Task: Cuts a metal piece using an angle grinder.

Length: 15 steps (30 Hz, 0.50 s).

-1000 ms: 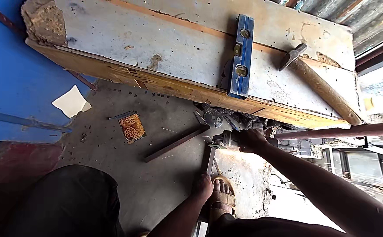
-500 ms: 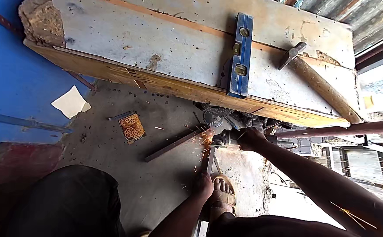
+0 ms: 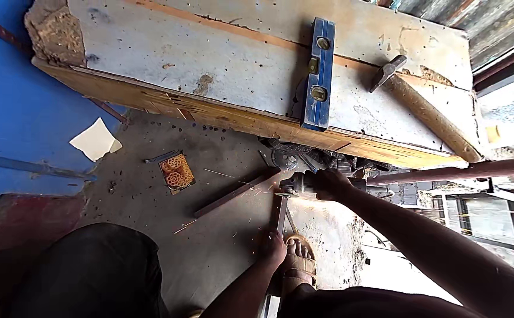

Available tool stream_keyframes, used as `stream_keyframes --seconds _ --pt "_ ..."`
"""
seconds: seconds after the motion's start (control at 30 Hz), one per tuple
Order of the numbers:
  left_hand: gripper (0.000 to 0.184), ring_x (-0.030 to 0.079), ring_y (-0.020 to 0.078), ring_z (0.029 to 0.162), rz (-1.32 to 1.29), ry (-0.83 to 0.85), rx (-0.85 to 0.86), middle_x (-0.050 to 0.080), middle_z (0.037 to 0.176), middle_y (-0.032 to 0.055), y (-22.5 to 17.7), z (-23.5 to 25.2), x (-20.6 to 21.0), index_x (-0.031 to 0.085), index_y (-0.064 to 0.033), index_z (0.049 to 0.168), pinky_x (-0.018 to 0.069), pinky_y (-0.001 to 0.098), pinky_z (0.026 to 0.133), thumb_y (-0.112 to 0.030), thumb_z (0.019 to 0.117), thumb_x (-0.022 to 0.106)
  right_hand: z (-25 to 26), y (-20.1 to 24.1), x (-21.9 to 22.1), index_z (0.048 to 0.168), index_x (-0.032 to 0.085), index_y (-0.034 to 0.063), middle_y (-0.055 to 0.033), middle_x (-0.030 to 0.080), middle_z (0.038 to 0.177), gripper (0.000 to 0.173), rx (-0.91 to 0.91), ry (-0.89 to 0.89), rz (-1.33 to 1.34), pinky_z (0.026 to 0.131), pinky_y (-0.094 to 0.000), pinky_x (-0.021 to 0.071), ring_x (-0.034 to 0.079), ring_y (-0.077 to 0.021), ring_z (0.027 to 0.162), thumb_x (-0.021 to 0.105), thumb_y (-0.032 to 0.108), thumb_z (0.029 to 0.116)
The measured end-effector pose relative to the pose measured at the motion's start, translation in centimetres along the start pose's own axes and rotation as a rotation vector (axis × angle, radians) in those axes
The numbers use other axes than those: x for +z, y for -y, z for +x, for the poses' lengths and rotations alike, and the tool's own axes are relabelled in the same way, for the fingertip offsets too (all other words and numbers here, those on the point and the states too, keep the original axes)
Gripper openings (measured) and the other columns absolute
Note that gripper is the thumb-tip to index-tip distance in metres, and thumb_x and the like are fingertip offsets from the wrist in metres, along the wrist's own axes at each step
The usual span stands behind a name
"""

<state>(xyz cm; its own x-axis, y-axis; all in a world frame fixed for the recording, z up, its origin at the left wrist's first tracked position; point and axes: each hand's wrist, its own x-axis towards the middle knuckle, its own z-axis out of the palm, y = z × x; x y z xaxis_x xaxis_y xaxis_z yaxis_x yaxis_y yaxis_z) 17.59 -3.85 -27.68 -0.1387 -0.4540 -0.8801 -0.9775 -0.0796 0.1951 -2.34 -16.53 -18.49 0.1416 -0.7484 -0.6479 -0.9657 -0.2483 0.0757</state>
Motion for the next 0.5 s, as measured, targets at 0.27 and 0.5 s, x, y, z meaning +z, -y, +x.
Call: stream_keyframes --seconds 0.27,0.5 --pt "0.068 0.057 0.0329 0.134 -0.026 0.004 -0.007 0.055 0.145 0.0221 0.0 0.0 0.3 0.037 0.0059 0.151 0.0485 0.0478 0.108 -0.03 0.0979 0.061 -0.4 0.6 -0.3 0.129 0.057 0.0121 -0.0161 0.069 0.099 0.061 0.022 0.041 -0.048 0.078 -0.0568 0.0549 0.07 -0.0371 0.093 0.082 0.022 0.0753" --pt "0.068 0.058 0.0333 0.131 0.009 0.019 0.007 0.056 0.144 0.022 0.1 -0.3 -0.2 0.039 0.0048 0.15 0.0498 0.0492 0.106 -0.031 0.0976 0.062 -1.2 -1.9 -0.2 0.132 0.056 0.0163 -0.0175 0.07 0.097 0.067 0.091 0.033 0.007 0.075 -0.0598 0.055 0.07 -0.0396 0.091 0.084 0.034 0.0742"
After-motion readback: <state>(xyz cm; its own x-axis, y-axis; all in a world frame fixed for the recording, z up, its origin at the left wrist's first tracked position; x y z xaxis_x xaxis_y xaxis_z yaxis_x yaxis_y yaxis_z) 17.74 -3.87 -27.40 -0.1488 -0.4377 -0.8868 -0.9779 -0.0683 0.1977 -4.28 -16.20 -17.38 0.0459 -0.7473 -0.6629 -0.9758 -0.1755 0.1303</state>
